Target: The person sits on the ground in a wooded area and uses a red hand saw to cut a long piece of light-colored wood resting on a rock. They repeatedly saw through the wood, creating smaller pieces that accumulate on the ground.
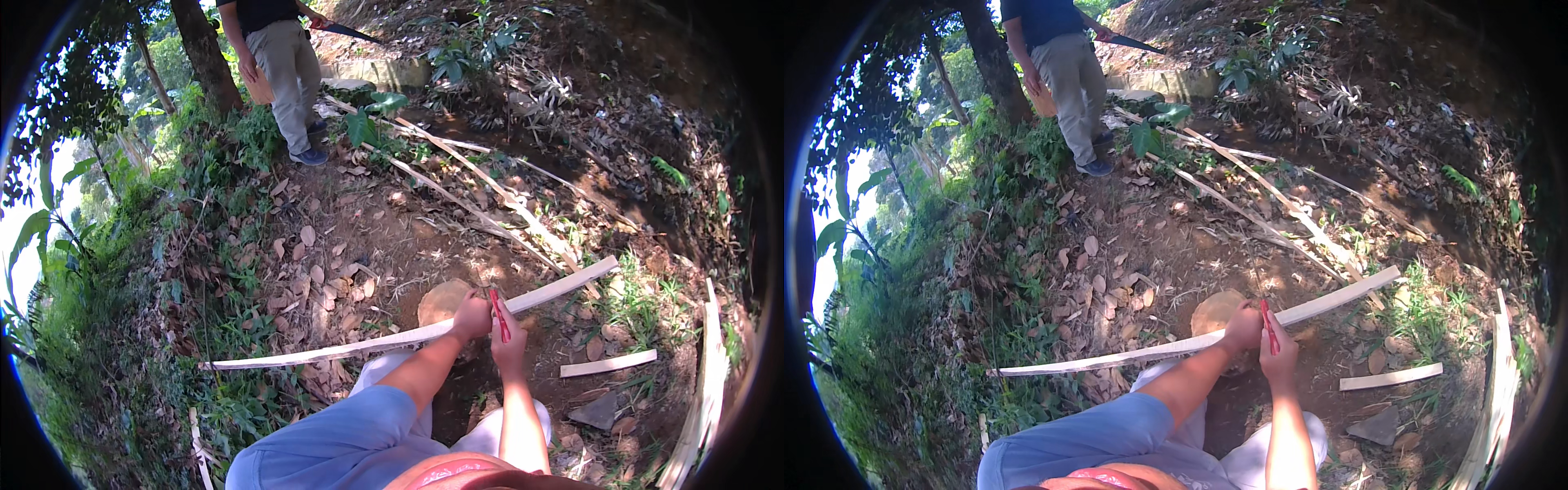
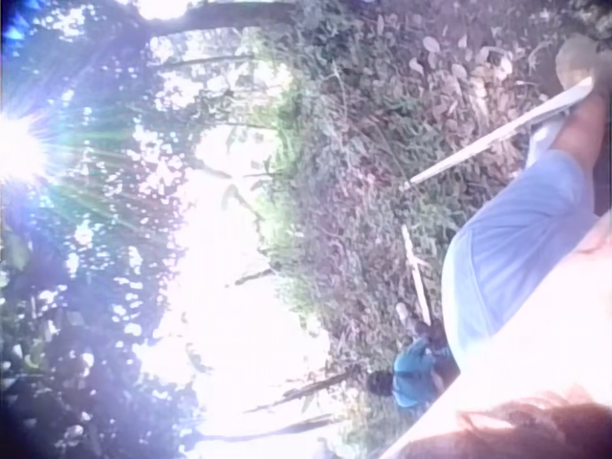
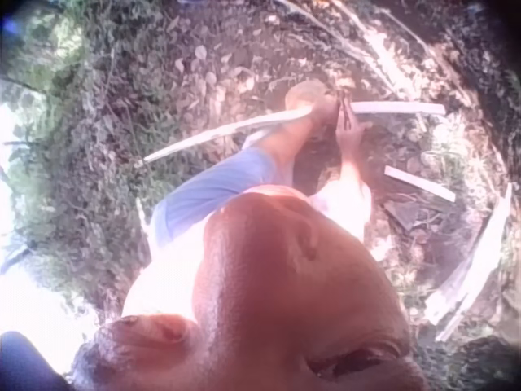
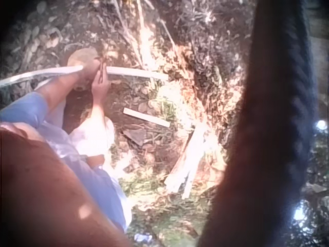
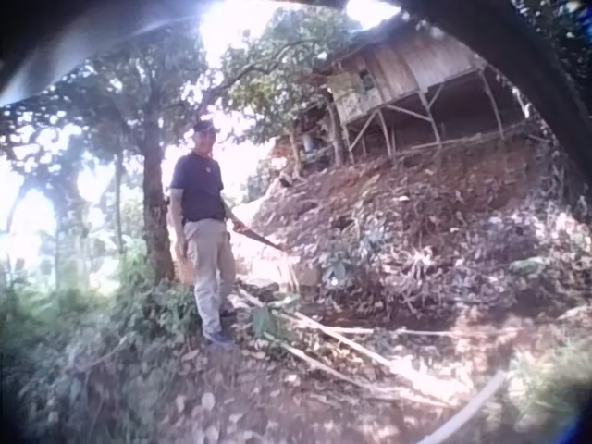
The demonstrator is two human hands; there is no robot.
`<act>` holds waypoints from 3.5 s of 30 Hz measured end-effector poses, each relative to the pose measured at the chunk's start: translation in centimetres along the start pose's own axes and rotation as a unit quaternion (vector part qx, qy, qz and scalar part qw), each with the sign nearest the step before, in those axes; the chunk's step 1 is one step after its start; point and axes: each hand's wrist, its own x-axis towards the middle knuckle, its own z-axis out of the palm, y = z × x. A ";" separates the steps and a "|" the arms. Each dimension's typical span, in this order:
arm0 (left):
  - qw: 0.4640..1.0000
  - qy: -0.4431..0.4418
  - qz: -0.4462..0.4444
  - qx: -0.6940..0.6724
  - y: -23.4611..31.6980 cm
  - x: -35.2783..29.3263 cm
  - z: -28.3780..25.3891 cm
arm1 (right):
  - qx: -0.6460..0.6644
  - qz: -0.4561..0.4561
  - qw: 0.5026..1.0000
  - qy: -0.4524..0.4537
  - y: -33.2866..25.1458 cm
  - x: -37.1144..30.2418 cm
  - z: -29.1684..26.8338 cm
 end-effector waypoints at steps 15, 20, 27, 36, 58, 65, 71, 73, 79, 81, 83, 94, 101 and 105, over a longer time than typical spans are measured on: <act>0.999 0.026 -0.016 -0.033 0.7 -0.3 -1.1 | 0.018 0.042 0.999 -0.022 -0.8 -0.3 -0.7; 0.998 0.025 -0.028 -0.050 0.4 -0.1 -0.4 | 0.045 0.042 0.998 0.026 -0.2 -0.2 -0.8; 0.999 0.028 -0.023 -0.025 -0.2 -0.2 0.0 | 0.039 0.039 0.998 -0.008 -1.1 -0.5 -0.2; 0.998 0.000 0.025 0.058 -1.1 0.9 1.1 | 0.048 0.048 0.997 0.040 0.4 -0.3 -0.4; 0.995 0.057 0.086 0.015 -3.2 1.4 3.7 | 0.029 0.063 0.996 0.051 0.6 -1.2 -1.1; 0.989 0.078 0.125 0.001 -3.6 1.5 3.9 | 0.047 0.057 0.996 0.050 0.4 -1.2 -1.2; 0.995 0.064 0.074 0.034 -2.9 1.4 3.6 | 0.078 0.058 0.994 0.045 1.1 -1.7 -1.9; 0.998 0.041 0.036 0.025 -2.1 1.3 3.3 | 0.048 0.051 0.996 0.055 0.9 -3.1 -2.9; 0.999 0.041 -0.010 0.010 -1.1 1.2 1.9 | -0.004 0.234 0.972 -0.032 -5.4 -11.7 -9.6; 0.999 0.037 -0.018 0.018 -0.9 0.9 1.8 | 0.073 0.243 0.967 0.007 -8.3 -14.3 -11.3; 0.999 0.029 -0.018 0.032 -0.5 1.1 1.3 | 0.237 0.356 0.901 0.065 -10.3 -16.8 -12.5; 0.999 0.045 0.014 -0.019 -0.2 0.5 0.7 | -0.079 0.233 0.969 -0.022 -12.6 -6.4 -7.6; 0.994 0.083 0.073 -0.024 -2.2 0.7 2.7 | -0.076 0.091 0.993 -0.006 -0.8 3.3 1.3; 0.994 0.085 0.064 -0.017 -0.7 1.1 1.9 | -0.024 0.076 0.997 0.015 1.8 4.1 1.1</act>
